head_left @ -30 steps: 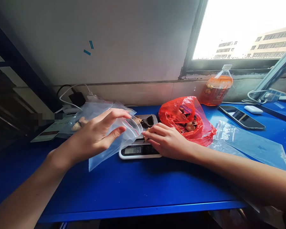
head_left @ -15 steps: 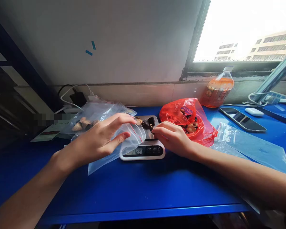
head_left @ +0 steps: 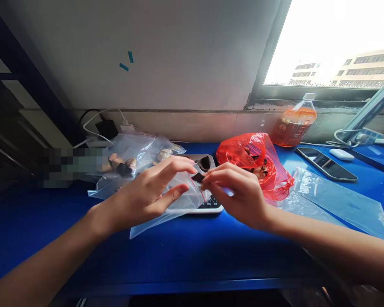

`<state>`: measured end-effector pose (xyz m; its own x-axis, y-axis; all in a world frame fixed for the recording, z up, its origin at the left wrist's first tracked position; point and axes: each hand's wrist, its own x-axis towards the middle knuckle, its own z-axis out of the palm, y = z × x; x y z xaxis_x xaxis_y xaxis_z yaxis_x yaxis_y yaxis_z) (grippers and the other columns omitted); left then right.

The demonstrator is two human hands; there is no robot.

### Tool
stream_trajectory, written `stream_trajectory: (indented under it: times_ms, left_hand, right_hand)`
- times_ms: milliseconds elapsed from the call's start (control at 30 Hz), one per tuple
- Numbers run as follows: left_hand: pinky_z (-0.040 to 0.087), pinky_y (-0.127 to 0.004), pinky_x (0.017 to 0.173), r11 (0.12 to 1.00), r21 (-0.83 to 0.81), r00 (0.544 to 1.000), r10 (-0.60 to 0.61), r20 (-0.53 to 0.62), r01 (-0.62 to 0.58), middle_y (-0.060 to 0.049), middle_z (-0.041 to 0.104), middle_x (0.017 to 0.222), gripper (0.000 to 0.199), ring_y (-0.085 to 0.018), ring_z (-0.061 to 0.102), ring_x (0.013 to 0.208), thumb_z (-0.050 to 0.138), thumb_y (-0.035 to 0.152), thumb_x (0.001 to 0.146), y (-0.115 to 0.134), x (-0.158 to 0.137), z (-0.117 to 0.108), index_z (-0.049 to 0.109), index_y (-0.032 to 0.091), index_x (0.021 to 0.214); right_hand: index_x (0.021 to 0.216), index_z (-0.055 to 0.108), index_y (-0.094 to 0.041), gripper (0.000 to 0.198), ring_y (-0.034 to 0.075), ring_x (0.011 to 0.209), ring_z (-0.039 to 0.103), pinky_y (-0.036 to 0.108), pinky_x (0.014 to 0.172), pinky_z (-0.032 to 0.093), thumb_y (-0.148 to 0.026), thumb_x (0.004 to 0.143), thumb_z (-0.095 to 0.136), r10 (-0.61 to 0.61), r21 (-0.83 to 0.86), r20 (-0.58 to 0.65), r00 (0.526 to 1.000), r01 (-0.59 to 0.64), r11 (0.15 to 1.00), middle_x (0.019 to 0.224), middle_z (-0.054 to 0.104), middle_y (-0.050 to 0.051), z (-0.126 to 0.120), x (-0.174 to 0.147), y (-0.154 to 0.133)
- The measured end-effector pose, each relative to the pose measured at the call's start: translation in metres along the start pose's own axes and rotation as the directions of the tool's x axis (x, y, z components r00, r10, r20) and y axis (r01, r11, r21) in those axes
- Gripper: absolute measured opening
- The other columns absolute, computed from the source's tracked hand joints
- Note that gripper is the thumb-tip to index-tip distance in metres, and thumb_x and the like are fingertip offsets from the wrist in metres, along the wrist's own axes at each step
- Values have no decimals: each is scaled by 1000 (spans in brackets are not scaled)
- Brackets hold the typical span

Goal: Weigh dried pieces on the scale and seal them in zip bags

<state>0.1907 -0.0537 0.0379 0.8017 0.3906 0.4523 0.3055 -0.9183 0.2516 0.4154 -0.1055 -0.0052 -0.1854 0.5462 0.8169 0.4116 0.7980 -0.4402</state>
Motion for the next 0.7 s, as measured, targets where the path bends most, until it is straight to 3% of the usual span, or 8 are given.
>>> stream_trajectory:
  times_ms: [67,133,300,367,433,533,600,700]
  left_hand:
    - [46,-38,110,998,-48,999,40,-6,-41,-6,59,133,29,-23,51,133,52,22,98,2,0,4,48,27,127]
    - [45,-37,111,994,-78,997,74,1,-73,-6,58,134,29,-23,49,134,53,21,98,3,0,6,49,27,126]
    - [45,-38,110,999,-46,1000,29,2,-29,-5,59,133,28,-23,50,133,53,24,98,2,1,2,50,28,125]
    - [46,-38,109,1000,-25,1000,-12,-27,11,-5,59,132,26,-24,52,131,54,27,98,2,1,-1,52,28,123]
    - [48,-38,107,999,-17,998,-40,-58,39,-5,60,131,26,-24,54,129,54,29,97,3,1,-3,52,28,123]
    - [49,-37,105,998,-18,996,-55,-77,54,-4,62,129,27,-24,56,127,55,30,97,3,1,-4,52,29,123]
    - [49,-37,104,999,-13,996,-51,-77,50,-3,63,128,27,-24,55,128,55,29,96,3,1,-4,53,30,123]
    - [49,-35,104,998,-3,997,-56,-60,56,-2,61,130,26,-23,55,128,54,29,97,3,1,-5,51,30,123]
  right_hand:
    - [99,67,-19,15,14,86,70,26,73,58,-9,91,58,-112,27,86,990,110,994,96,72,7,1,-1,-6]
    - [107,66,-17,22,15,93,70,26,77,58,-5,91,56,-145,61,128,981,138,989,105,73,11,2,-2,-8]
    - [114,65,-18,28,19,105,68,35,90,57,-5,91,53,-156,0,70,985,157,988,107,71,12,-3,0,6]
    - [114,66,-18,27,22,112,63,40,96,54,-10,92,53,-109,-149,44,993,115,982,115,66,14,-6,3,22]
    - [115,69,-18,25,26,121,57,46,102,49,-20,94,54,27,-291,52,998,-11,957,124,61,16,-8,4,39]
    - [114,72,-22,28,29,125,52,53,105,45,-36,97,54,231,-350,158,960,-164,922,117,68,11,-12,7,59]
    - [111,73,-22,28,30,125,52,53,104,45,-38,96,56,258,-335,209,943,-179,925,109,73,8,-14,8,64]
    - [101,74,-21,20,27,117,58,48,100,48,-32,93,59,193,-292,133,972,-148,945,105,75,7,-17,11,58]
